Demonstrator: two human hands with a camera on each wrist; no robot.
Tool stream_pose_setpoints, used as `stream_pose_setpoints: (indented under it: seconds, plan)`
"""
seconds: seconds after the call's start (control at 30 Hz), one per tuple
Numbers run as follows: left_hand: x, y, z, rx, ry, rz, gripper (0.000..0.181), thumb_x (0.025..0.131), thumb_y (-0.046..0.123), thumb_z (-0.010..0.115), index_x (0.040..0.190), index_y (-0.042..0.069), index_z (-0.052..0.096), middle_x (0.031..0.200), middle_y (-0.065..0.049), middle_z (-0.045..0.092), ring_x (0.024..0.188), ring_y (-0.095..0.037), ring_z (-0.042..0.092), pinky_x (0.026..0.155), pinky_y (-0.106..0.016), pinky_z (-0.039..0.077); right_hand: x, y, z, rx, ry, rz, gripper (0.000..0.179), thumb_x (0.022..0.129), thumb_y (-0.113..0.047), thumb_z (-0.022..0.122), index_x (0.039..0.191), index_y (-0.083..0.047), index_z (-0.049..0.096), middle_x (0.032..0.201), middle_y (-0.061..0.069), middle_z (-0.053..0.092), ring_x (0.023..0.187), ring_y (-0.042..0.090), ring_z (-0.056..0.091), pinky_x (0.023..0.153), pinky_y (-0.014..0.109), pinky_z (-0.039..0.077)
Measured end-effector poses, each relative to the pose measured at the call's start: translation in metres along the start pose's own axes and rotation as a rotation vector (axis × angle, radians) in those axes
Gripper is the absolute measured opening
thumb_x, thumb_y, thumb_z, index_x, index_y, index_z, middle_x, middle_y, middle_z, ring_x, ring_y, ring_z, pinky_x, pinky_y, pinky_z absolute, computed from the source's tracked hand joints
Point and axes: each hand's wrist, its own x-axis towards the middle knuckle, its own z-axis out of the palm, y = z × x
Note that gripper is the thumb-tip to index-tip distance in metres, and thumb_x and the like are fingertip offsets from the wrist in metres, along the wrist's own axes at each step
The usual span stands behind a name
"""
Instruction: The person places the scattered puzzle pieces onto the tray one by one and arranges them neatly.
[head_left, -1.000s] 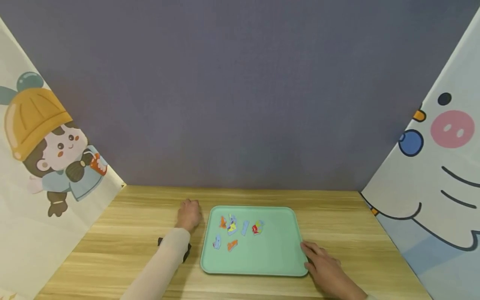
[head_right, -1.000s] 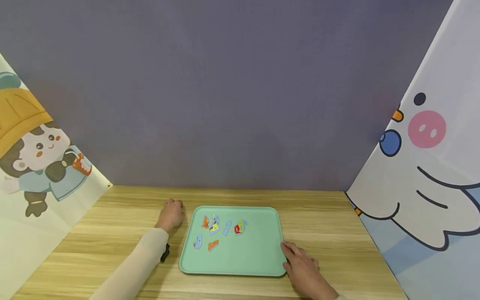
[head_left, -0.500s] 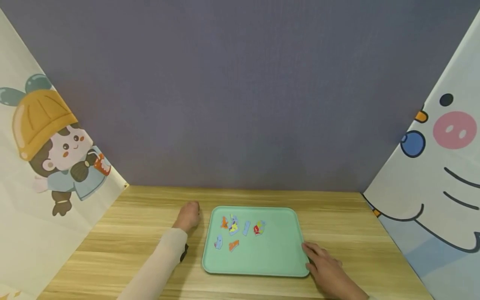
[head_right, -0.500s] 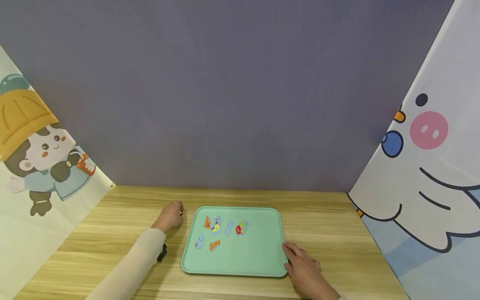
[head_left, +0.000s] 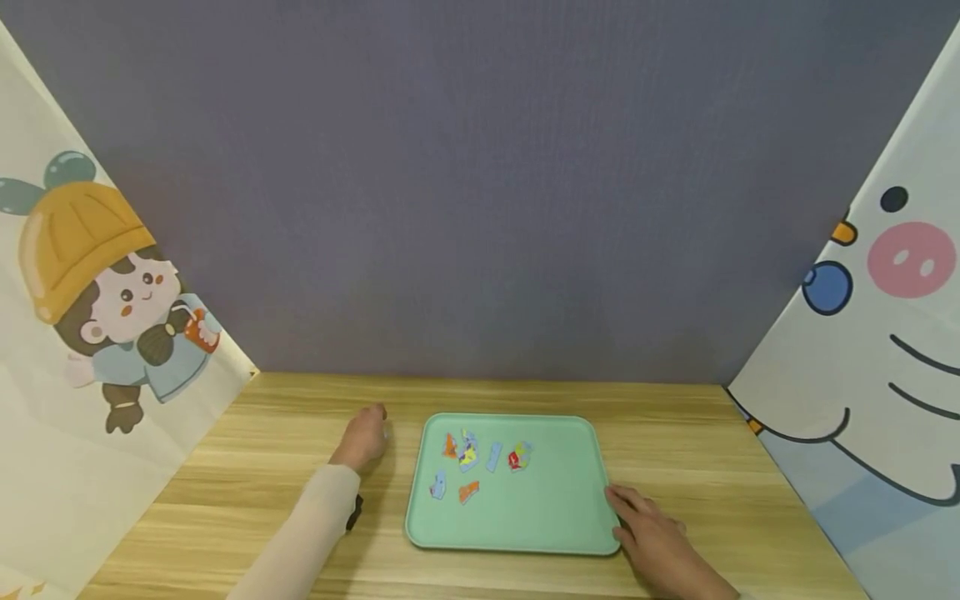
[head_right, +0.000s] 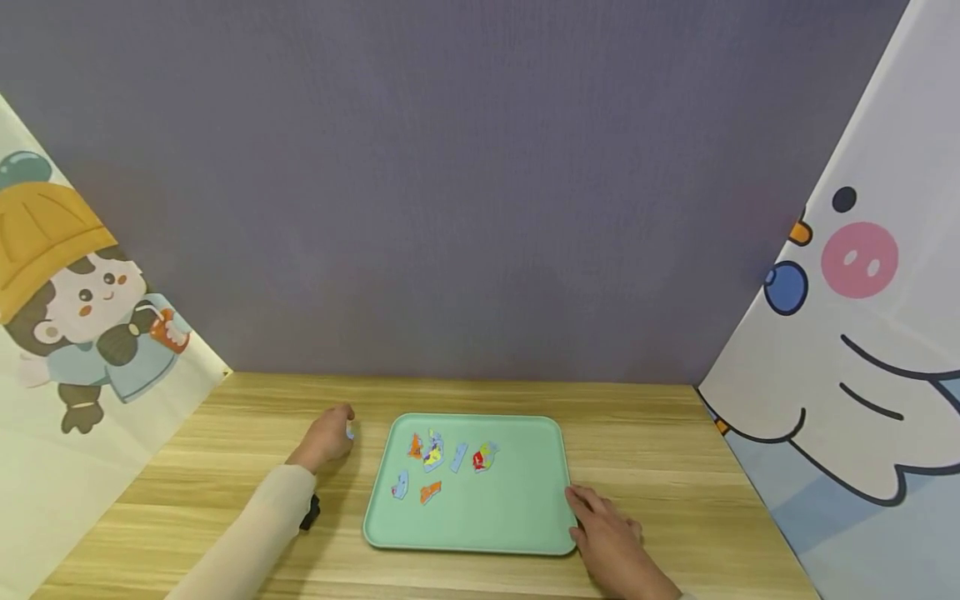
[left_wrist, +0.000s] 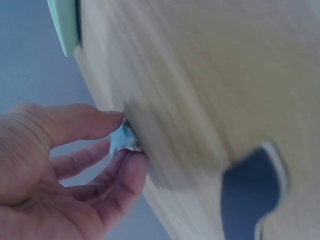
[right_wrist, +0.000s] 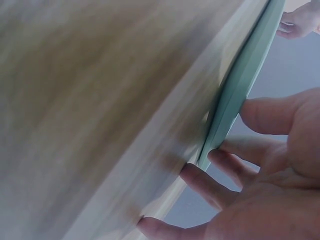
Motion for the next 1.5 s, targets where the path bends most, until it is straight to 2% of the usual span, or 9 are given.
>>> stream_pose_setpoints:
  seconds: [0.13,0.3,0.53,0.73,0.97,1.13,1.4,1.5]
  plan:
    - [-0.002,-0.001,-0.001,-0.016,-0.014,-0.041,0.046,0.076,-0.014,0.061,0.121,-0.011,0.049,0.109,-0.032,0.054,0.091,-0.043,0.057,0.080,-0.049,0.050,0.000,0.000,0.000,0.005,0.005,0.004,0.049,0.088,-0.015,0.065,0.134,-0.003,0.051,0.135,0.009,0.047,0.119,0.033,0.047,0.073,0.057,0.043]
    - [-0.003,-0.001,-0.002,-0.021,-0.022,-0.025,0.046,0.073,-0.018,0.059,0.118,-0.013,0.050,0.102,-0.030,0.059,0.080,-0.036,0.061,0.070,-0.042,0.054,0.000,0.000,0.001,0.005,0.000,0.014,0.050,0.088,-0.015,0.066,0.133,-0.003,0.052,0.134,0.010,0.047,0.120,0.033,0.047,0.074,0.058,0.042]
    - [-0.006,-0.005,0.000,-0.035,-0.018,0.002,0.022,0.075,-0.010,0.065,0.095,-0.006,0.057,0.083,-0.013,0.059,0.075,-0.028,0.059,0.067,-0.039,0.053,0.000,0.001,0.001,0.003,-0.016,0.016,0.050,0.088,-0.015,0.065,0.134,-0.003,0.051,0.135,0.009,0.046,0.120,0.035,0.047,0.073,0.059,0.042]
    - [-0.009,-0.005,-0.002,-0.029,-0.021,0.007,0.017,0.074,-0.006,0.066,0.090,-0.003,0.059,0.079,-0.009,0.057,0.071,-0.023,0.055,0.064,-0.037,0.051,0.001,0.001,0.000,0.006,-0.027,0.020,0.050,0.088,-0.016,0.065,0.135,-0.003,0.050,0.136,0.009,0.045,0.120,0.034,0.046,0.073,0.059,0.042]
    - [-0.012,0.003,-0.007,-0.043,0.034,0.055,0.020,0.075,-0.003,0.070,0.094,-0.004,0.062,0.086,-0.012,0.063,0.074,-0.024,0.059,0.069,-0.039,0.052,0.001,0.002,0.000,0.014,-0.047,0.033,0.050,0.089,-0.016,0.064,0.135,-0.003,0.050,0.137,0.009,0.044,0.121,0.034,0.045,0.073,0.061,0.042]
    - [-0.014,0.008,-0.008,-0.113,0.014,0.065,0.021,0.077,-0.005,0.069,0.097,-0.005,0.061,0.083,-0.012,0.063,0.068,-0.019,0.058,0.060,-0.031,0.052,0.001,0.001,-0.001,0.014,-0.046,0.032,0.050,0.089,-0.016,0.064,0.136,-0.004,0.050,0.137,0.009,0.044,0.121,0.035,0.045,0.074,0.063,0.041]
    - [-0.017,0.014,-0.007,-0.119,0.010,0.052,0.021,0.076,-0.005,0.070,0.095,-0.003,0.062,0.080,-0.009,0.063,0.068,-0.019,0.058,0.059,-0.031,0.050,0.001,0.002,0.001,0.008,-0.041,0.030,0.051,0.089,-0.016,0.065,0.135,-0.003,0.050,0.137,0.009,0.045,0.121,0.035,0.045,0.073,0.064,0.041]
    - [-0.021,0.023,-0.007,-0.134,0.016,0.088,0.020,0.074,-0.007,0.069,0.093,-0.001,0.062,0.076,-0.006,0.062,0.067,-0.018,0.058,0.057,-0.032,0.050,0.002,0.002,0.001,0.001,-0.036,0.027,0.051,0.088,-0.016,0.065,0.135,-0.003,0.050,0.136,0.009,0.045,0.120,0.034,0.046,0.073,0.063,0.042]
